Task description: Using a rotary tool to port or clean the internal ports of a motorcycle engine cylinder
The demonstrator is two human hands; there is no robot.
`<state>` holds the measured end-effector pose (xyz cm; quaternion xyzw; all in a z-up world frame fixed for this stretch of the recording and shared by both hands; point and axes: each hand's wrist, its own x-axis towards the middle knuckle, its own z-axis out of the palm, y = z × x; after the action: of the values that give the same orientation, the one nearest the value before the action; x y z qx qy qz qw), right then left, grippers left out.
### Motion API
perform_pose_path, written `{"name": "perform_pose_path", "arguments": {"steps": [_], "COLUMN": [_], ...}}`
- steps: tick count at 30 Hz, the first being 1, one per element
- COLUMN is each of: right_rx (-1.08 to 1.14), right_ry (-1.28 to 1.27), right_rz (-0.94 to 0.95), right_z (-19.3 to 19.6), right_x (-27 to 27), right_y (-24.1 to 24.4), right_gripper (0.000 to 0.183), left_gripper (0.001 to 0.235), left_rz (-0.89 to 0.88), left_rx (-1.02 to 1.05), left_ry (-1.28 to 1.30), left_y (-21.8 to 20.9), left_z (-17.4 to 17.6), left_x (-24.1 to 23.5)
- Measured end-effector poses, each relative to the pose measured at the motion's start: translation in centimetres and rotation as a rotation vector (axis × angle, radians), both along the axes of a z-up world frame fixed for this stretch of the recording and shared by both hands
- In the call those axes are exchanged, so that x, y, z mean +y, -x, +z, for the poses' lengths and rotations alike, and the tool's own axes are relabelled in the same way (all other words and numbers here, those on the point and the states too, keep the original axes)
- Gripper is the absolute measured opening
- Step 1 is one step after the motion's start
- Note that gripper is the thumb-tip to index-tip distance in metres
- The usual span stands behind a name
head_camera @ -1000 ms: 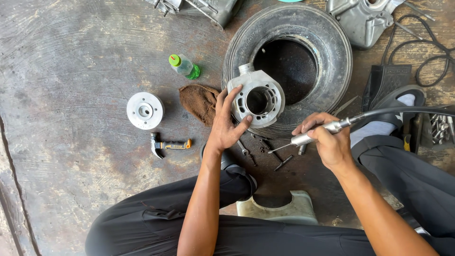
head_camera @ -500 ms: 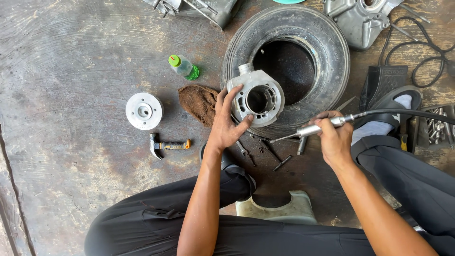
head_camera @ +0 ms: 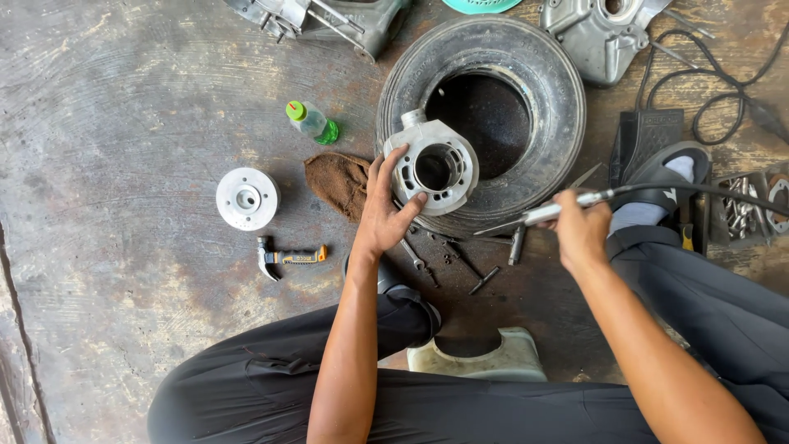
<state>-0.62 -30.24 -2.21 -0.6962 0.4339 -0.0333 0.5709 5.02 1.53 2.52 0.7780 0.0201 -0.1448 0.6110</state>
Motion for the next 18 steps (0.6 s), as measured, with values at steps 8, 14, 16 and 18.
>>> {"name": "perform_pose_path", "arguments": {"steps": [8, 14, 16, 18], "right_rx": [-0.024, 0.218, 0.246, 0.229], "right_ry": [-0.291, -0.177, -0.131, -0.055], "right_rz": [-0.314, -0.135, -0.091, -0.026], "right_z": [2.8, 0.1, -0.4, 0.1], "right_x": [-3.6, -2.3, -1.2, 0.2], "right_y": [-5.2, -4.7, -4.4, -4.2], "right_gripper": [0.045, 0.053, 0.061, 0.071], "left_gripper": [0.081, 0.087, 0.085, 0.082], "left_rz": [-0.014, 0.036, 0.052, 0.057], "left_rx": [-0.011, -0.026, -0.034, -0.045], "left_ry": [-0.009, 0.023, 0.025, 0.013], "left_y": [0.4, 0.8, 1.0, 1.2], "left_z": [0.5, -0.1, -0.4, -0.5], "left_x": [-0.2, -0.8, -0.8, -0.9]}}
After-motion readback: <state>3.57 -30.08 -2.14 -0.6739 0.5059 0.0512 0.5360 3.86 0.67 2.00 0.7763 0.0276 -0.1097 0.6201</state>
